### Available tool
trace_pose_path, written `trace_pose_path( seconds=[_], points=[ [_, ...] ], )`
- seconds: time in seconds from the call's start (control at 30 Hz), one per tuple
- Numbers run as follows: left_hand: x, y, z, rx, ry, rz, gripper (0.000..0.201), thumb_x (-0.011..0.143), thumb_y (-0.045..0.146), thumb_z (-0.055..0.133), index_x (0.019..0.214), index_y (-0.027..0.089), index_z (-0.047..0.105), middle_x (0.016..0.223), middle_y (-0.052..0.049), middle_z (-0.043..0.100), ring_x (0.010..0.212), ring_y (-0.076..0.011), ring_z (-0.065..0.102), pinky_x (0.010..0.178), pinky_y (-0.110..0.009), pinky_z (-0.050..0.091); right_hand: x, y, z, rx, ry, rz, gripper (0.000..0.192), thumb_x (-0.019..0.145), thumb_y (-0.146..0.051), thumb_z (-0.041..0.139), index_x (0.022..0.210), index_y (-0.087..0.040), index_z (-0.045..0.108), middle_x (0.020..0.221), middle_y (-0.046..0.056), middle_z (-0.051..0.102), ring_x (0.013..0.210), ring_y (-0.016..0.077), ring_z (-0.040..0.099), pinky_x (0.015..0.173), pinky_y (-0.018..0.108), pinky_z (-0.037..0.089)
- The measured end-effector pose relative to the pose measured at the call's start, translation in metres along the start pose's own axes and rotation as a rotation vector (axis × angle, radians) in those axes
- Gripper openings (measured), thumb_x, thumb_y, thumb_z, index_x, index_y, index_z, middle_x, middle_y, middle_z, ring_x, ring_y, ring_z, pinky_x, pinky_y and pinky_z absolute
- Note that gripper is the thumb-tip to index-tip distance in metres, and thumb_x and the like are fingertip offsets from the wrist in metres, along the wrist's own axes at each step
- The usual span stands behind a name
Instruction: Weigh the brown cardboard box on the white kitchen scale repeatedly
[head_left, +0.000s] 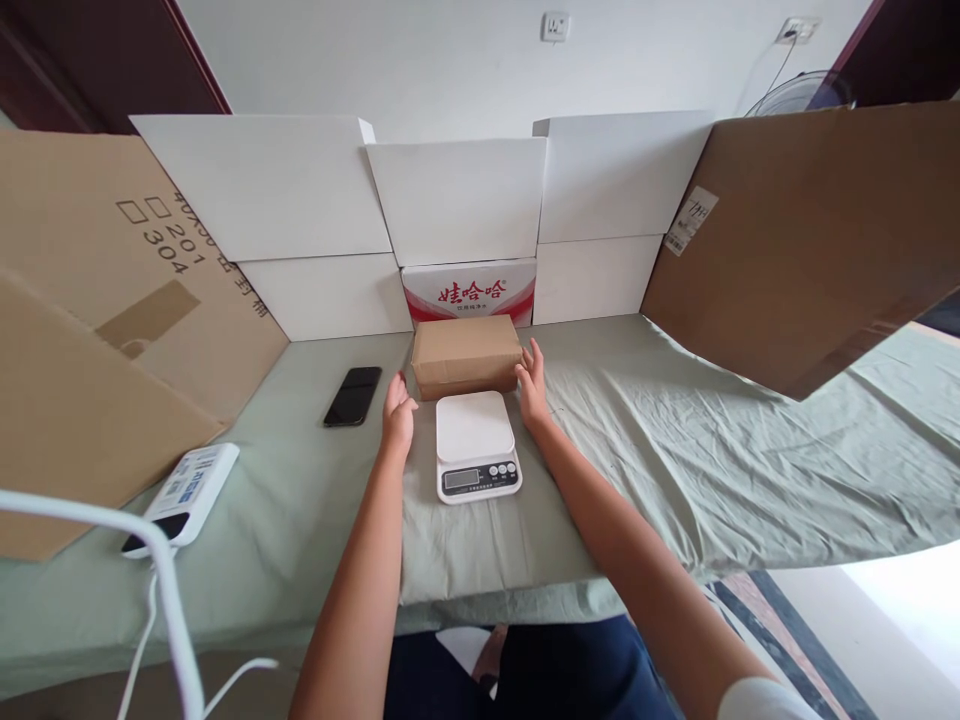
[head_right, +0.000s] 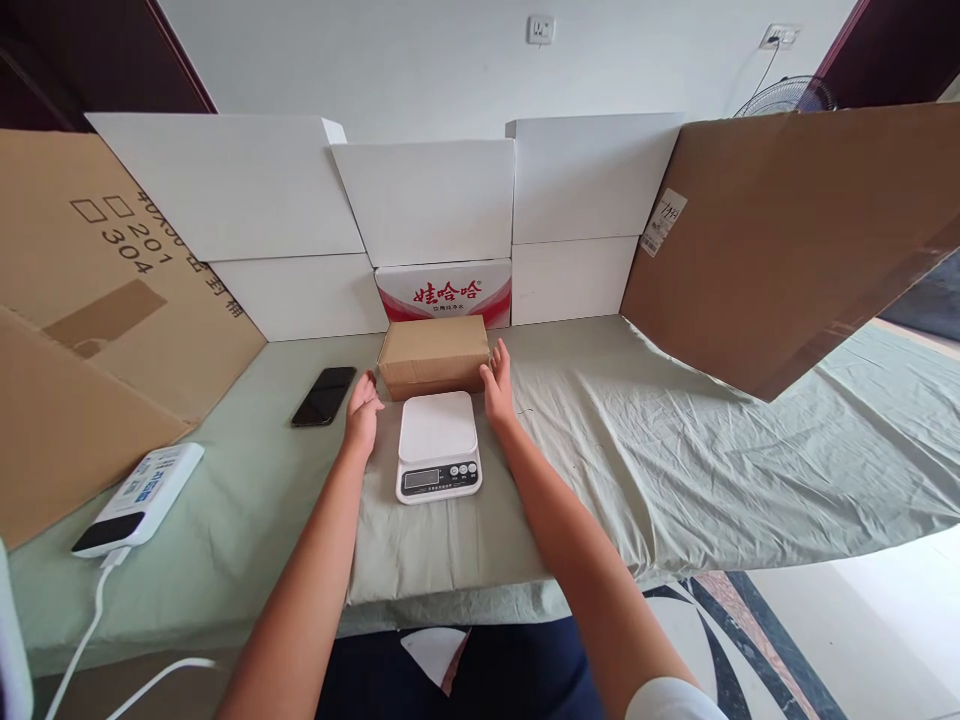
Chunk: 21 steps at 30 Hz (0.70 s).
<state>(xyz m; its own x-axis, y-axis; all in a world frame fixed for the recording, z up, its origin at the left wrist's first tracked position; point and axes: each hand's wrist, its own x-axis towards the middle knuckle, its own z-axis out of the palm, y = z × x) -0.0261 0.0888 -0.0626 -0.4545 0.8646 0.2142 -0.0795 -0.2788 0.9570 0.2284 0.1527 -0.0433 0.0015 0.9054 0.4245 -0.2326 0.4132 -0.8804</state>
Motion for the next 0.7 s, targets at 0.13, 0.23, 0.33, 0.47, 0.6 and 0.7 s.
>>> trace_pose_path(
  seconds=[0.13,0.23,0.33,0.47,0.6,0.7],
  points=[
    [0.000,-0.001,0.000,0.006,0.002,-0.005,0.091,0.060,0.009,0.055,0.149,0.025,0.050,0.163,-0.008,0.041,0.154,-0.0319,0.028,0.126,-0.047,0.023,-0.002,-0.002,-0.001,-0.059,-0.037,-0.016,0.074,0.093,-0.060,0.053,0.157,-0.033,0.027,0.167,0.005,0.033,0.156,0.0255,0.030,0.128,0.054,0.023],
    [-0.002,-0.002,0.004,0.008,0.005,-0.012,0.089,0.060,0.010,0.055,0.148,0.024,0.051,0.162,-0.008,0.042,0.153,-0.0320,0.028,0.125,-0.048,0.024,-0.003,-0.003,0.000,-0.067,-0.046,-0.010,0.072,0.093,-0.060,0.051,0.156,-0.033,0.029,0.165,0.005,0.037,0.154,0.0263,0.034,0.127,0.054,0.026],
    [-0.003,-0.002,0.007,0.006,0.008,-0.021,0.090,0.059,0.010,0.054,0.148,0.022,0.051,0.162,-0.010,0.042,0.153,-0.0319,0.029,0.125,-0.047,0.024,-0.002,-0.002,0.000,-0.043,-0.041,0.002,0.071,0.093,-0.058,0.052,0.155,-0.031,0.032,0.164,0.006,0.038,0.152,0.0263,0.037,0.126,0.054,0.027],
    [-0.003,0.000,0.009,0.003,0.006,-0.033,0.090,0.058,0.010,0.054,0.147,0.023,0.051,0.161,-0.010,0.042,0.154,-0.0311,0.028,0.125,-0.046,0.025,-0.001,0.001,0.000,-0.036,-0.031,0.000,0.071,0.092,-0.058,0.052,0.155,-0.031,0.032,0.164,0.006,0.040,0.151,0.0262,0.038,0.125,0.054,0.028],
    [-0.004,0.001,0.011,-0.006,-0.001,-0.033,0.091,0.056,0.010,0.054,0.146,0.022,0.052,0.161,-0.010,0.043,0.153,-0.0310,0.029,0.125,-0.045,0.025,-0.001,0.001,0.000,-0.034,-0.025,0.004,0.070,0.092,-0.058,0.052,0.155,-0.031,0.033,0.162,0.006,0.042,0.151,0.0266,0.038,0.125,0.055,0.028],
    [-0.004,0.001,0.012,-0.014,-0.009,-0.027,0.091,0.055,0.010,0.053,0.145,0.023,0.053,0.160,-0.009,0.045,0.153,-0.0308,0.030,0.125,-0.045,0.025,-0.002,-0.002,0.000,-0.037,-0.023,0.022,0.069,0.092,-0.056,0.052,0.154,-0.031,0.034,0.161,0.006,0.043,0.151,0.0267,0.038,0.125,0.054,0.028]
  ],
)
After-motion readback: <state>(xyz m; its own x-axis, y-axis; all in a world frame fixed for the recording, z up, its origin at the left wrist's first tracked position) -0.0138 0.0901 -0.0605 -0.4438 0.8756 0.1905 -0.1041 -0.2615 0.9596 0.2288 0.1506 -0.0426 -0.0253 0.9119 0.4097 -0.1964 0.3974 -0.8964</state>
